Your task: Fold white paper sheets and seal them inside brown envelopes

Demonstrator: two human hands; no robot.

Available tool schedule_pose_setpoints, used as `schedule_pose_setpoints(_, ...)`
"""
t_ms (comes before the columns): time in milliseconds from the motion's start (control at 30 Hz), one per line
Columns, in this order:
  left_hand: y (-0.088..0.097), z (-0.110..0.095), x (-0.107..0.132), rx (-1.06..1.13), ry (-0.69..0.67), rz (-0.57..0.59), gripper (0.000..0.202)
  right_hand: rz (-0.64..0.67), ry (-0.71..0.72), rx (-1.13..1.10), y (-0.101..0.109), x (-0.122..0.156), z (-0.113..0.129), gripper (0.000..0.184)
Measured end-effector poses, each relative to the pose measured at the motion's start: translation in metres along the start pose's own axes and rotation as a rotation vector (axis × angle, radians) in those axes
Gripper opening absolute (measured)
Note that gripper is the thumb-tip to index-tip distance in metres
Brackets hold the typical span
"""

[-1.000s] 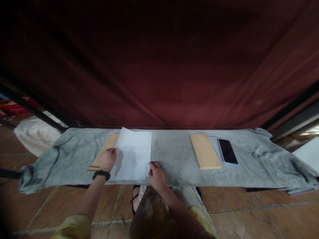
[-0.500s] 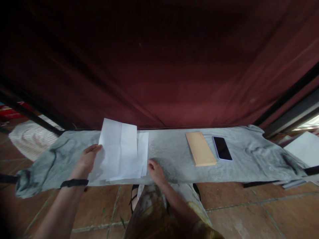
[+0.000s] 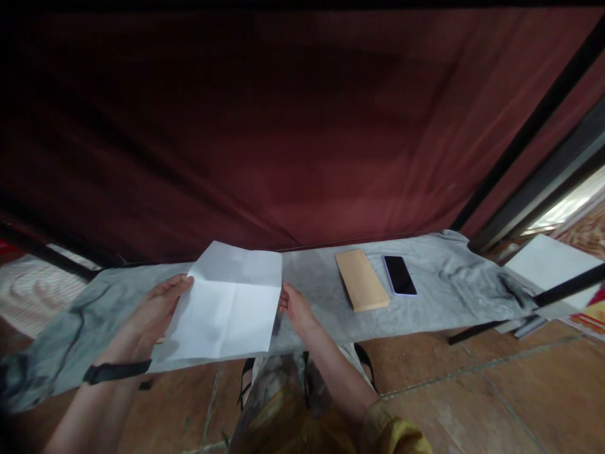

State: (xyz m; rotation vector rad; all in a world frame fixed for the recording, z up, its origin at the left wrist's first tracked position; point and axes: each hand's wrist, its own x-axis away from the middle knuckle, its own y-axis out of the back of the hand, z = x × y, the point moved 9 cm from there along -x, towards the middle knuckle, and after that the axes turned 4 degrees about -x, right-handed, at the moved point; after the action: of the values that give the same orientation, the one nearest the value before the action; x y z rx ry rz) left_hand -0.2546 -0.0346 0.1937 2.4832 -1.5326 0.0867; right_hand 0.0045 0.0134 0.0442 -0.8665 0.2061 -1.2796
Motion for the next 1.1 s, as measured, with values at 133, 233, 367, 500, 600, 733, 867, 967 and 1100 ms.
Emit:
schedule_pose_setpoints(133,-0.038,0.011,0.001,0.046,-0.019,0.158,0.038,-0.018,0.033,0.006,0.021,0.01,0.03,0.032)
schedule_pose_setpoints(233,-0.06,0.005,-0.002,0.001,-0.106,0.165,0.041,-0.046,0.092,0.075,0.04,0.015,0.061,0.027)
schedule_pose_setpoints(367,-0.1,-0.011,-0.004,-0.055,-0.167,0.279,0.043,-0.065,0.215,0.151,0.051,0.019,0.118,0.03)
schedule_pose_setpoints(500,-0.12,-0.024,-0.015,-0.121,-0.275,0.245,0.042,-0.056,0.401,0.261,0.052,0.025,0.177,0.028)
schedule_pose_setpoints(600,-0.128,-0.022,-0.027,-0.147,-0.379,0.156,0.035,-0.063,0.513,0.347,0.056,0.03,0.2,0.024)
schedule_pose_setpoints(733,-0.145,0.006,-0.034,-0.252,-0.449,0.147,0.024,-0.087,0.556,0.445,0.071,0.034,0.192,0.024)
schedule_pose_setpoints(867,-0.152,0.047,-0.029,-0.305,-0.45,0.165,0.018,-0.151,0.596,0.508,0.097,0.041,0.163,0.024)
schedule_pose_setpoints(967,-0.157,0.075,-0.016,-0.281,-0.508,0.276,0.019,-0.148,0.622,0.602,0.116,0.047,0.136,0.012)
schedule_pose_setpoints(1100,-0.163,0.12,-0.005,-0.385,-0.45,0.393,0.036,-0.197,0.632,0.79,0.143,0.05,0.098,0.01)
